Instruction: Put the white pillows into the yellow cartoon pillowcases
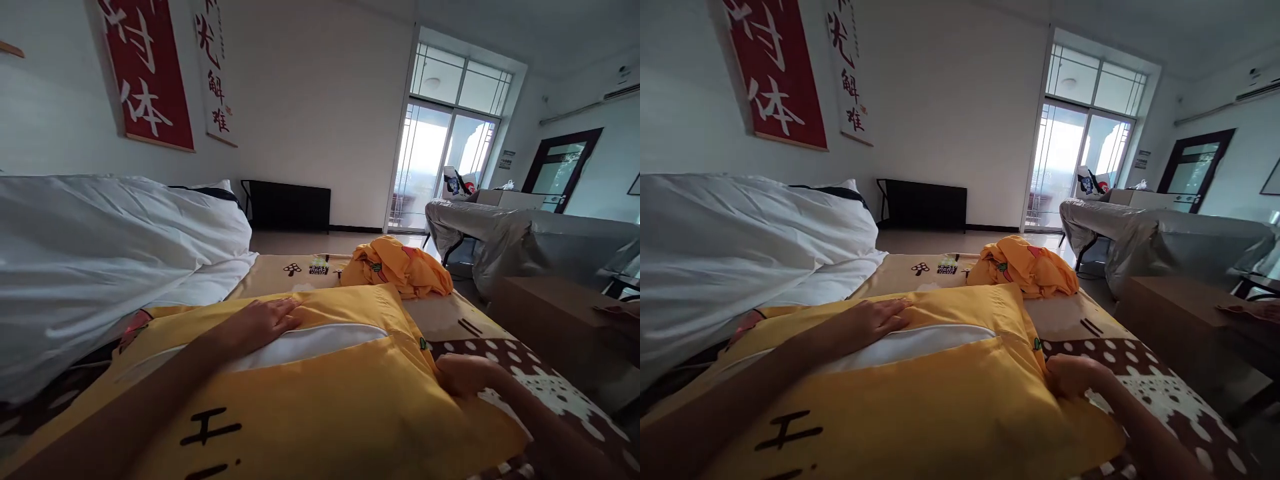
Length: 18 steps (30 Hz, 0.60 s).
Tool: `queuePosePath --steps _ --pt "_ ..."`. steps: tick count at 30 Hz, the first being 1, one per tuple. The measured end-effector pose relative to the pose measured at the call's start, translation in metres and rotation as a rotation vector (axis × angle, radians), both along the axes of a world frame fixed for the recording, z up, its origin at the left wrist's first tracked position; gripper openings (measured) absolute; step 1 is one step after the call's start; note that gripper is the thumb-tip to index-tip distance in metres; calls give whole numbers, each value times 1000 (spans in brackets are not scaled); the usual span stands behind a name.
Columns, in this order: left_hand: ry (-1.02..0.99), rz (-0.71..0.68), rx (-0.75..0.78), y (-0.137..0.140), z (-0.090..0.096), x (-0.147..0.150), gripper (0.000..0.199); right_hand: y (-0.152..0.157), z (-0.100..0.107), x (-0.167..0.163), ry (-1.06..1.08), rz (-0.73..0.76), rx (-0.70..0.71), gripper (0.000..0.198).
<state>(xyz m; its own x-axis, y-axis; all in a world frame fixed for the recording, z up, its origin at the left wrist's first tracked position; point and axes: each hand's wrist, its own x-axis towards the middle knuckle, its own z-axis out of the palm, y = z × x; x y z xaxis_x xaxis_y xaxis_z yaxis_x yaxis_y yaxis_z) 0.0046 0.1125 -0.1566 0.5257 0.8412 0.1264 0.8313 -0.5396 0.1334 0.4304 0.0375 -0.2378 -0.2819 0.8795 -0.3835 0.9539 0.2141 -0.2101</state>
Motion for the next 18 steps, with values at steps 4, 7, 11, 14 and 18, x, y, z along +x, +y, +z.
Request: queuePosePath --steps 4,7,11,14,18 --pt "-36 -108 221 -28 6 22 44 -7 48 -23 -250 -10 276 12" --pt "-41 -251 293 -55 7 56 42 -4 88 -60 -251 -22 570 18" --pt "118 -478 474 -88 -5 101 35 6 126 -115 -145 108 641 25" --pt "210 -529 541 -97 -20 118 35 16 132 -145 -100 290 582 32" --pt "236 -540 559 -89 -34 126 43 35 113 -166 -123 390 504 30"
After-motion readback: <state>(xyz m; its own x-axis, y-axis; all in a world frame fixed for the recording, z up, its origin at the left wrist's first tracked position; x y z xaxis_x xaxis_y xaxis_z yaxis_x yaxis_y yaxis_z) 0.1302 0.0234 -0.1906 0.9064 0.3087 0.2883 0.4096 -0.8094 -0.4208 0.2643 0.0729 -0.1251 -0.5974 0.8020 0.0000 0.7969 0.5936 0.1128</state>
